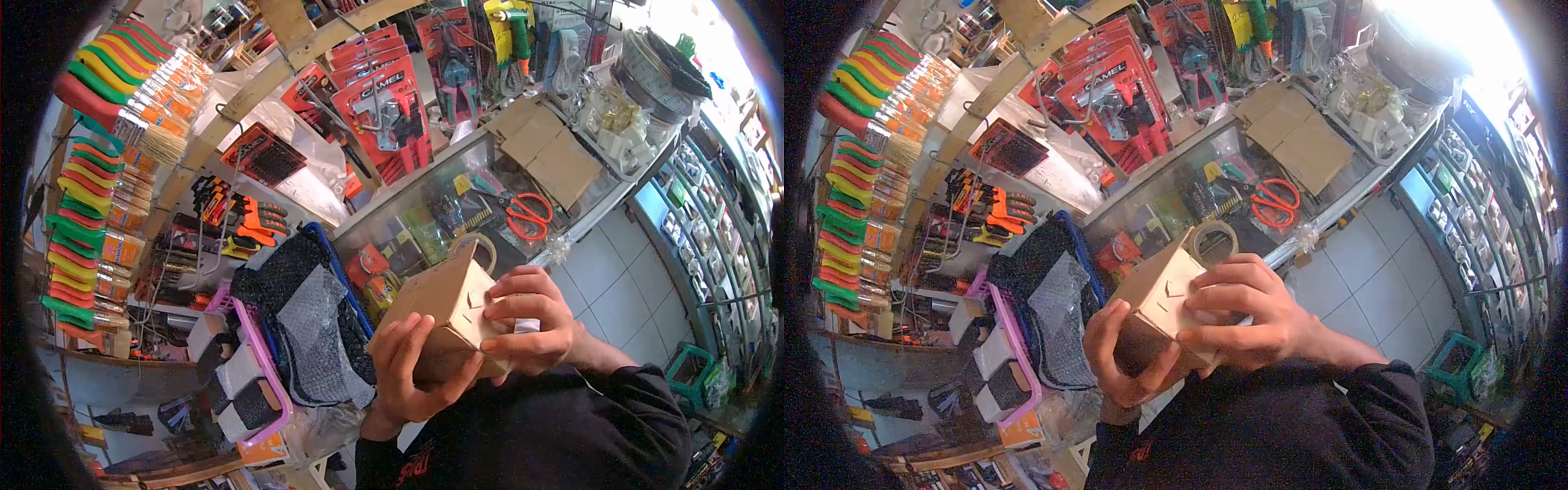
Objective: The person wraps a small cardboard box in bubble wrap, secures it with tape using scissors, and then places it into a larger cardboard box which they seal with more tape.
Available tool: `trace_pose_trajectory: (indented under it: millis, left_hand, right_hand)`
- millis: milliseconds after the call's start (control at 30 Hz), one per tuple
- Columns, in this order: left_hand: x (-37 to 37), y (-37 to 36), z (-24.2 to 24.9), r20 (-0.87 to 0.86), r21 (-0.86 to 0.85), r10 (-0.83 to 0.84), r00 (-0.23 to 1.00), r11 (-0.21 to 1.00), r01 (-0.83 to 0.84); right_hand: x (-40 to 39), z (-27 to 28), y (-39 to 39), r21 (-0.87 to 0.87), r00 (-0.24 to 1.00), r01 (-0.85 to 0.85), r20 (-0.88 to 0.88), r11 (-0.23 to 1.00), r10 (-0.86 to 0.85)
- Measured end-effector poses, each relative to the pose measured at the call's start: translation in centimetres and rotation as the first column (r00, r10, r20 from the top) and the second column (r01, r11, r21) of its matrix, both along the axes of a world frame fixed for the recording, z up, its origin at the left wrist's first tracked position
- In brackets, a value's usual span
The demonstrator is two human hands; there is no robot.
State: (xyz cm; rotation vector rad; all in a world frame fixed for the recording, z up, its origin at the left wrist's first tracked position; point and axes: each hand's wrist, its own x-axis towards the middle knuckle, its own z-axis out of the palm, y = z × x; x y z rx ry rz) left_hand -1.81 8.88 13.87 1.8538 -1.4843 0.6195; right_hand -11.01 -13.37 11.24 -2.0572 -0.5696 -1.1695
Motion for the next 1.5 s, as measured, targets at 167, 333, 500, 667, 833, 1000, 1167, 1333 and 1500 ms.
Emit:
trace_pose_trajectory:
  millis: [167, 333, 500, 667, 833, 1000, 1167, 1333, 1500]
  left_hand:
    - [-0.1, 0.4, 0.1, 0.009, 0.006, 0.018, 1.0, 1.0, -0.018]
    - [-0.1, 0.8, 0.7, 0.051, 0.037, 0.026, 0.998, 0.999, -0.028]
    - [0.0, 1.0, 0.3, 0.021, 0.075, 0.044, 0.999, 0.996, -0.045]
    - [0.1, 0.7, -0.3, 0.002, 0.052, 0.038, 0.999, 0.998, -0.038]
    - [0.2, 0.7, -1.0, -0.005, 0.075, 0.029, 1.0, 0.997, -0.029]
    - [0.1, -0.8, -3.2, -0.179, -0.023, 0.072, 0.981, 0.997, -0.077]
    - [0.0, -2.4, -4.7, -0.392, -0.069, 0.144, 0.909, 0.98, -0.185]
    - [-0.6, -2.0, -7.0, -0.815, -0.061, -0.011, 0.579, 0.996, -0.068]
    - [-0.5, -0.1, -5.8, -0.955, -0.028, -0.012, 0.297, 0.998, -0.049]
  right_hand:
    - [0.2, 0.7, 0.3, -0.009, 1.0, -0.012, -0.007, 1.0, 0.012]
    - [0.5, 0.9, 0.3, -0.048, 0.999, -0.027, -0.019, 0.998, 0.026]
    - [0.7, 0.7, 0.4, -0.005, 0.997, -0.057, -0.052, 0.998, 0.057]
    - [1.1, -0.5, 0.8, 0.074, 0.994, -0.105, -0.008, 0.992, 0.106]
    - [0.8, -2.2, 1.9, 0.265, 0.986, -0.127, -0.07, 0.956, 0.151]
    - [0.3, -3.5, 3.5, 0.434, 0.961, 0.079, -0.271, 0.897, 0.047]
    - [1.3, -4.0, 3.0, 0.476, 0.891, 0.166, -0.448, 0.864, 0.076]
    - [2.2, -3.1, 1.3, 0.319, 0.824, 0.098, -0.557, 0.943, 0.103]
    - [3.0, -7.7, 1.5, 0.771, 0.659, 0.047, -0.502, 0.635, 0.56]
